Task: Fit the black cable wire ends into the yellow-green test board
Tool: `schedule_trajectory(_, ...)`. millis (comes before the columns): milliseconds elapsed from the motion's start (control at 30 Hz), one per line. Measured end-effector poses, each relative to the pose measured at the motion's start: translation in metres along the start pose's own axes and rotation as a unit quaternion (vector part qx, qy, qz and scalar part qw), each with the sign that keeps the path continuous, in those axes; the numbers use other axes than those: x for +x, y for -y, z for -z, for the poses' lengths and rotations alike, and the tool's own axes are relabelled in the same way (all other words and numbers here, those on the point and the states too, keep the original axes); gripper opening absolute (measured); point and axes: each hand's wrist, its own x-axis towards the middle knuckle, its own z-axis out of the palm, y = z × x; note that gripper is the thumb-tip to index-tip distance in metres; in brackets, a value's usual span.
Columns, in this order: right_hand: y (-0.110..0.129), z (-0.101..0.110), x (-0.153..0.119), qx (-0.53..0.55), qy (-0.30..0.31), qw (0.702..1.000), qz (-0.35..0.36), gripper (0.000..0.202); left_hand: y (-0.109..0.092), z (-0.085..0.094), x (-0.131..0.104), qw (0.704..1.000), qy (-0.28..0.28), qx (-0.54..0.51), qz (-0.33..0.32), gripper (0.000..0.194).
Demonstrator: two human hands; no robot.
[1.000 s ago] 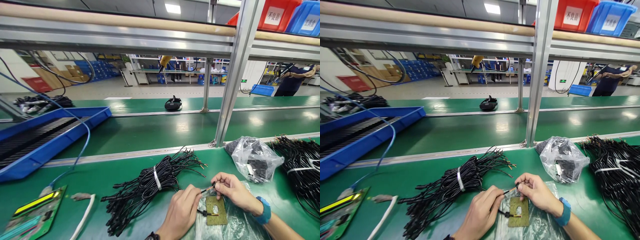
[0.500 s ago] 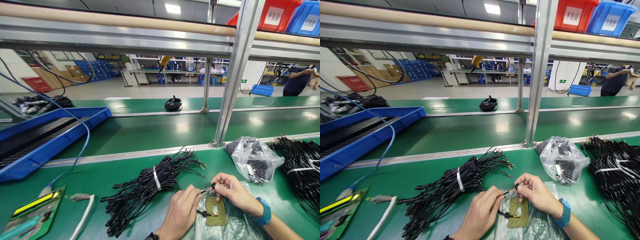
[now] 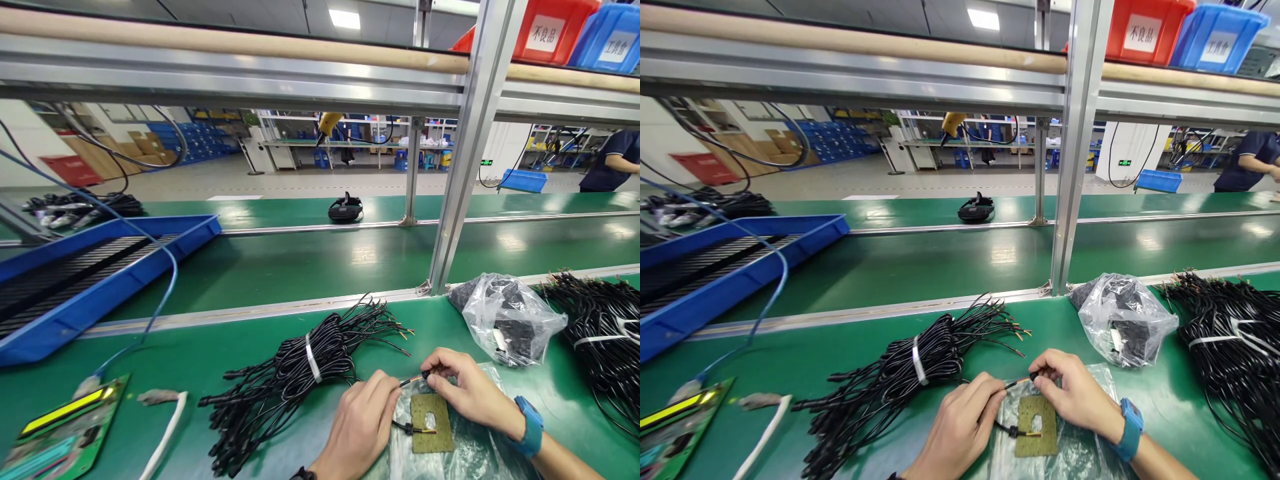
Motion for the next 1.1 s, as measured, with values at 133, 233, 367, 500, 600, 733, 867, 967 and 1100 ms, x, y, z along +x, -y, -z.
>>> schedule_trajectory(133,-0.003,-0.003,0.0,0.045,0.017,0.998,-0.03,0.024,0.0,0.001,0.0,1.0,-0.004,-0.008,0.001,0.02)
schedule_trajectory(233,-0.009,-0.006,0.0,0.152,0.034,0.985,-0.068,0.036,0.0,0.001,0.0,1.0,-0.008,-0.01,0.003,0.02)
schedule_trajectory(367,-0.012,-0.008,0.001,0.185,0.027,0.979,-0.08,0.042,-0.001,0.002,0.001,1.0,-0.016,-0.01,0.004,0.021)
schedule_trajectory(500,-0.01,-0.008,0.001,0.162,0.024,0.983,-0.081,0.038,-0.003,0.003,0.003,1.0,-0.022,-0.013,0.005,0.02)
schedule_trajectory(600,-0.009,-0.007,0.002,0.131,0.023,0.988,-0.075,0.031,-0.003,0.004,0.004,1.0,-0.025,-0.014,0.002,0.02)
schedule_trajectory(733,-0.01,-0.006,0.002,0.1,0.021,0.993,-0.059,0.027,-0.003,0.004,0.003,0.999,-0.028,-0.016,-0.002,0.019)
schedule_trajectory(867,-0.013,-0.006,0.002,0.108,0.018,0.992,-0.06,0.03,-0.003,0.004,0.003,0.999,-0.028,-0.016,0.001,0.019)
schedule_trajectory(967,-0.014,-0.008,0.003,0.163,0.028,0.983,-0.078,0.04,-0.002,0.004,0.003,0.999,-0.029,-0.024,0.007,0.019)
schedule_trajectory(1100,-0.015,-0.01,0.005,0.242,0.046,0.964,-0.103,0.054,-0.002,0.005,0.003,0.998,-0.036,-0.039,0.012,0.018)
